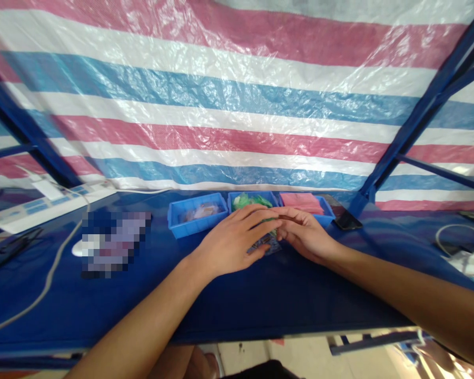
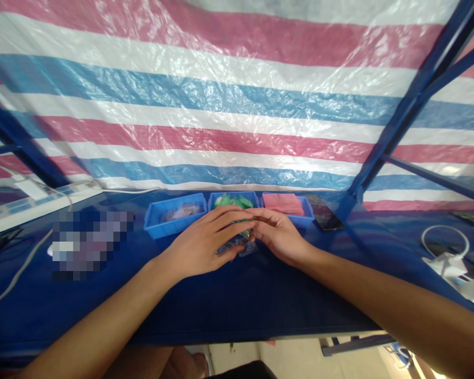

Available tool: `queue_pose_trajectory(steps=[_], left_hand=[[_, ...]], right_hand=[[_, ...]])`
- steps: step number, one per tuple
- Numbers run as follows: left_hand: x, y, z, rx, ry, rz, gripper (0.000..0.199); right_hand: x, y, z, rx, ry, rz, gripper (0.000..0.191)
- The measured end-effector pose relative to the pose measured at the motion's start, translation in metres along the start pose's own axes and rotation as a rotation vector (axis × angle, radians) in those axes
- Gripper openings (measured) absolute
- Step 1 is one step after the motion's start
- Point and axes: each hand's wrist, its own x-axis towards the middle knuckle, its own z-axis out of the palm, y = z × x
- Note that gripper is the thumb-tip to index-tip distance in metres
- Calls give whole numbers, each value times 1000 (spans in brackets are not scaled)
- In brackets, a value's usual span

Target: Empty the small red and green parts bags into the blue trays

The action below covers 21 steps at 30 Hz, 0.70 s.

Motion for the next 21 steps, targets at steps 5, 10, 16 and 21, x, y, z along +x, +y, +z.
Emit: queue_pose_trajectory(steps=[5,10,16,21], left_hand=[[-4,-9,3,13,56,-37,32],[-7,-13,5,-112,80,-68,29],[-5,-12,4,-190,147,-195,28],[-4,-7,3,-217,139,-328,32]], right_hand=[[-1,-5,5,85,-31,82,26],[-2,-6,5,38,-22,91,24],[-4,-6,5,-192,-83,21,32],[-4,-3,3,-361,-50,-17,36]])
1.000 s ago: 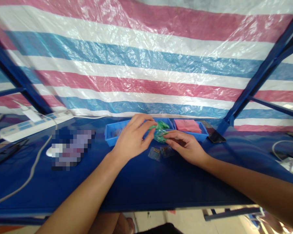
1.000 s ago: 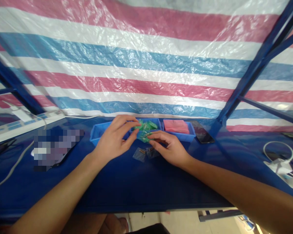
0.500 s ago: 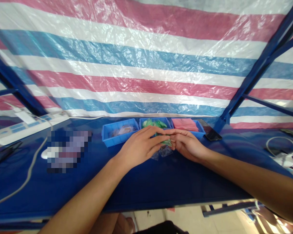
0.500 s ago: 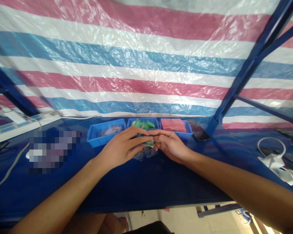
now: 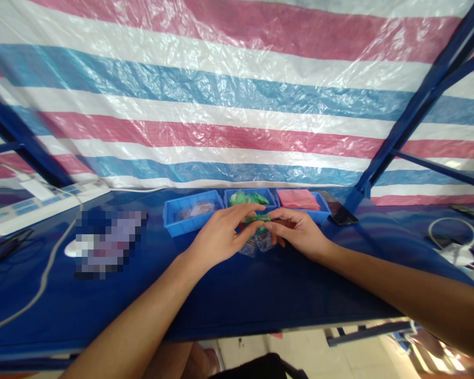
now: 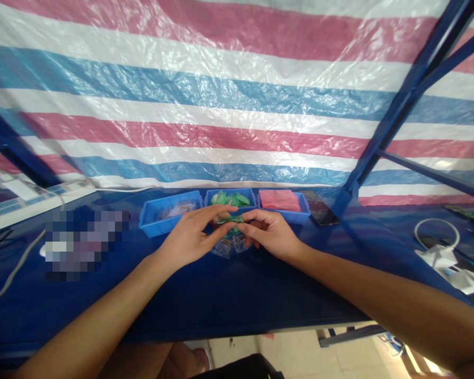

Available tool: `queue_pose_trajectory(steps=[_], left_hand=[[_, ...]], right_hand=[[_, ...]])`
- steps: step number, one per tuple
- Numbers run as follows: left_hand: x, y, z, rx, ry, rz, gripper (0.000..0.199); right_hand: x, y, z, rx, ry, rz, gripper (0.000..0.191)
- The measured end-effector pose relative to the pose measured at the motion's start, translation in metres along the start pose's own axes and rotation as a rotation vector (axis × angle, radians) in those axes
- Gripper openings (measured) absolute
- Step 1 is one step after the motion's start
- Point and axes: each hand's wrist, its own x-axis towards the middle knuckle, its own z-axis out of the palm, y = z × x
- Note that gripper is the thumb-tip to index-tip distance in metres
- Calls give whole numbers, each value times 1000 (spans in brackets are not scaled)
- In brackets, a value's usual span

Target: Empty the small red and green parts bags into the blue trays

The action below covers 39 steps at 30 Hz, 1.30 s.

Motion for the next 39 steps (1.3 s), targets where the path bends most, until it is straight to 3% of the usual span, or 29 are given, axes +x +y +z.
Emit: queue_pose_trajectory(steps=[6,10,15,20,23,27,32,34,39], left_hand=[[-2,-1,0,41,-28,-34,52],[-2,-3,-1,92,-27,60,68],[0,-7,-2,173,-24,202,43],[1,-9,-3,157,50,226,26],[2,-9,-2,100,79,168,23],[3,-6,-1,29,134,-9,25],[2,-1,2,-97,78,-157,44],[1,0,3,-52,76,-126,47],[2,-3,-1,178,207,73,29]], right_hand=[[5,1,0,89,102,30,34],[7,4,-2,182,142,27,36],[7,5,-3,207,133,35,43],[5,3,-2,164,114,-3,49],[5,1,-2,175,94,7,50],[4,-2,-1,188,71,51,35],[1,-4,2,35,18,9,35],[1,-4,2,6,54,-16,40],[4,-5,2,56,214,-42,48]])
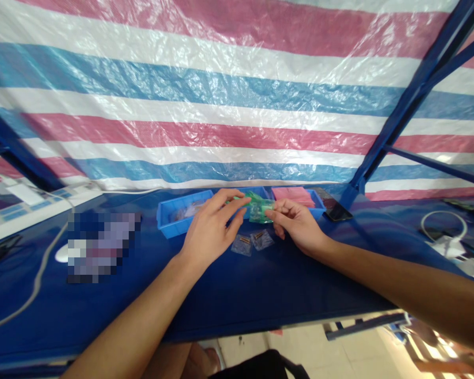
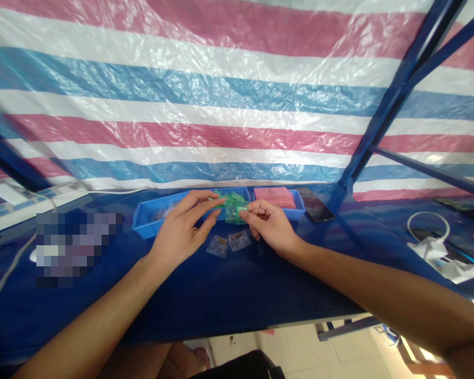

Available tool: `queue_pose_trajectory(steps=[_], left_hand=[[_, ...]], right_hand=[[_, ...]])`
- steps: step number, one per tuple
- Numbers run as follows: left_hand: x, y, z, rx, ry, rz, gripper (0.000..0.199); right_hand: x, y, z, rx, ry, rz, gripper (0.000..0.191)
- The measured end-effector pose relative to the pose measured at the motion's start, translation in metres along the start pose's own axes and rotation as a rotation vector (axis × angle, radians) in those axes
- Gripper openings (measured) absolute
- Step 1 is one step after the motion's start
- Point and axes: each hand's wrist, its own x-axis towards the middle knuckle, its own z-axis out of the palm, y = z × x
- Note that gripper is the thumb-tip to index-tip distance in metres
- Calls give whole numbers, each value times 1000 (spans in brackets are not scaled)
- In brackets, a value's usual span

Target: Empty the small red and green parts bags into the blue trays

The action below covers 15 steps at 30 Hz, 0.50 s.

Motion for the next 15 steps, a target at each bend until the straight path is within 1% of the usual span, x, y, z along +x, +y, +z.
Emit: queue_pose_trajectory(steps=[1,3,5,7,9,11,15], left_hand=[[1,0,-1,14,22,5,27],[2,1,-2,-12,-10,-11,26],[3,4,-2,-79,-115,-24,28],[2,8,0,-135,-226,-40,35],[1,10,3,-152,-278,-53,38],[1,11,5,-154,-272,-59,32],[2,8,5,-175,-139,-148,28]], right_hand=[[0,0,0,11,16,-11,49],[0,-1,1,16,23,-32,50],[-1,0,1,8,-12,-38,48],[-3,2,2,8,-90,-26,45],[-5,5,2,13,-162,-25,41],[-7,7,2,4,-198,-46,35],[-7,9,2,-28,-207,-61,32]])
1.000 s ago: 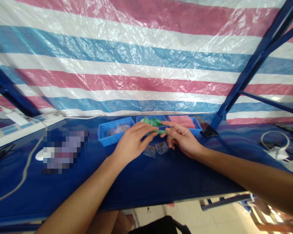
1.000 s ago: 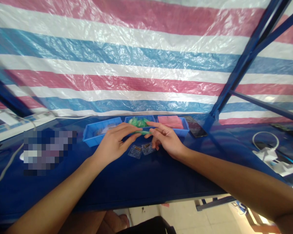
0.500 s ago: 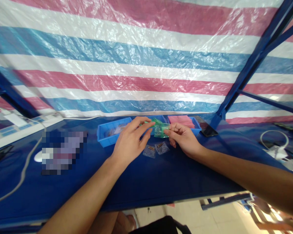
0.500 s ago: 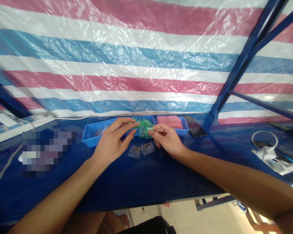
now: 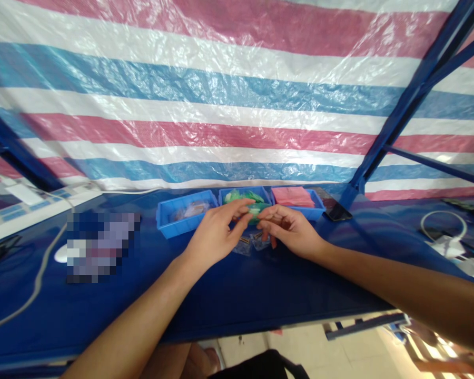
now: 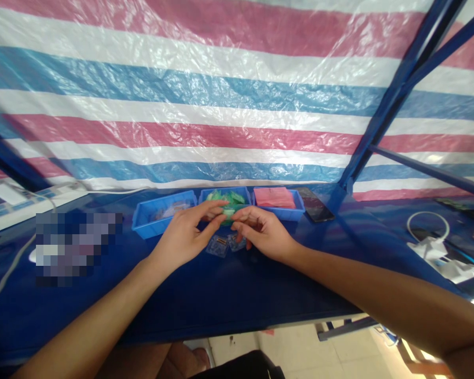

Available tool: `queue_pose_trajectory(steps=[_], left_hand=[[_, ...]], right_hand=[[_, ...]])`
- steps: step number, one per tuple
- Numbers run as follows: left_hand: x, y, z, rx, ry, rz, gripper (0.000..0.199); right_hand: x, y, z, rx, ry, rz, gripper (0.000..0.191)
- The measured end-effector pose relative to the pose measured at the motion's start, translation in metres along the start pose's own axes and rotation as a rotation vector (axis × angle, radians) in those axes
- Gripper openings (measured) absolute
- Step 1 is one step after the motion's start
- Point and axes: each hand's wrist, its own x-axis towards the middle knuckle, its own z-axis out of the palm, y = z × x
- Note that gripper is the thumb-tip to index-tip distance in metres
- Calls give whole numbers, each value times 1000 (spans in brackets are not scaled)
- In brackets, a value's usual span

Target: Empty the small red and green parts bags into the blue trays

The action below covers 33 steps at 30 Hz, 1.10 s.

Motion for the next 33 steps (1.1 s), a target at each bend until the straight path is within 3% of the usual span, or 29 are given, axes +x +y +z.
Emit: queue_pose_trajectory(steps=[5,8,10,15,17,23,30,33], left_hand=[[0,-6,-7,137,234,-89,25],[-1,-14,-12,322,285,-52,19],[-1,-19,-14,421,237,-7,21],[-2,-23,-10,512,-65,-1,31],[-2,-23,-8,518,-117,-6,36],[-2,-22,-9,543,-87,1,36],[-2,-20,-14,490,172,3,28],[-1,-25,-12,458,96,49,31]], right_hand=[[-3,-2,-1,-68,-41,42,33],[-4,-2,-1,-101,-89,58,33],[-4,-2,-2,-117,-104,67,32],[-3,0,-4,-137,-108,75,33],[-3,-1,-4,-158,-113,71,33],[-6,-7,-3,-257,-121,27,27],[-6,-8,-3,-267,-123,49,30],[-6,-9,-2,-273,-125,45,29]])
